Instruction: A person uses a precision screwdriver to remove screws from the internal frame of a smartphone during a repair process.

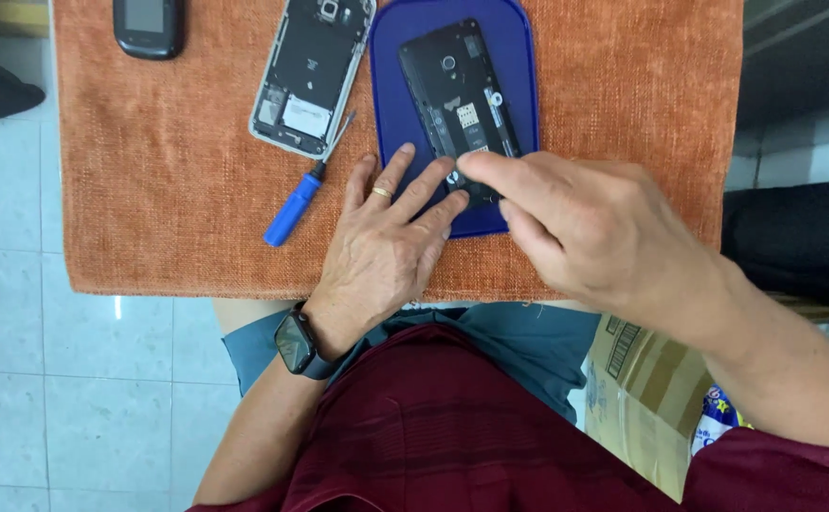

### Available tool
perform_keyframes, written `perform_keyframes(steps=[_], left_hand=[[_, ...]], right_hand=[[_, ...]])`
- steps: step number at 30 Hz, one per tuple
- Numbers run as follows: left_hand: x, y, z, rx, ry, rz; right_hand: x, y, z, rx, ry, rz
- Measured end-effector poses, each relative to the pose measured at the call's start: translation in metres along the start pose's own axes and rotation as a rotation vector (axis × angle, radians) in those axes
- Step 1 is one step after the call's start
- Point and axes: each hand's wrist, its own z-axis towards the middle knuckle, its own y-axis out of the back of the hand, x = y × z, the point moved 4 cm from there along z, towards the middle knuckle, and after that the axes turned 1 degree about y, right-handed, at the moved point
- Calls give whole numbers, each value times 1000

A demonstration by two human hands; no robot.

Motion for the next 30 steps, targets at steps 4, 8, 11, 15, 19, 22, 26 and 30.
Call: perform_keyframes(steps=[4,8,11,15,19,22,26,30], left_hand=[[1,-2,-1,25,7,-1],[2,-2,-2,9,-3,-7],[2,-2,-1,21,-7,-38],[1,-1,-2,11,-8,-34],[2,-1,-1,-10,-27,-45],[2,-1,0,-10,-14,-28],[3,-3,-1,-2,-19,-24],[3,-3,0,-3,-15,-36]], right_hand=[[-5,0,-1,-54,-61,-208],[2,6,10,49,-1,140],[-2,3,11,108,-22,-34],[0,10,18,131,11,138],[-7,3,15,160,33,-175],[-15,0,12,55,7,-310],[0,8,32,197,21,254],[-14,-1,19,93,-2,-162]])
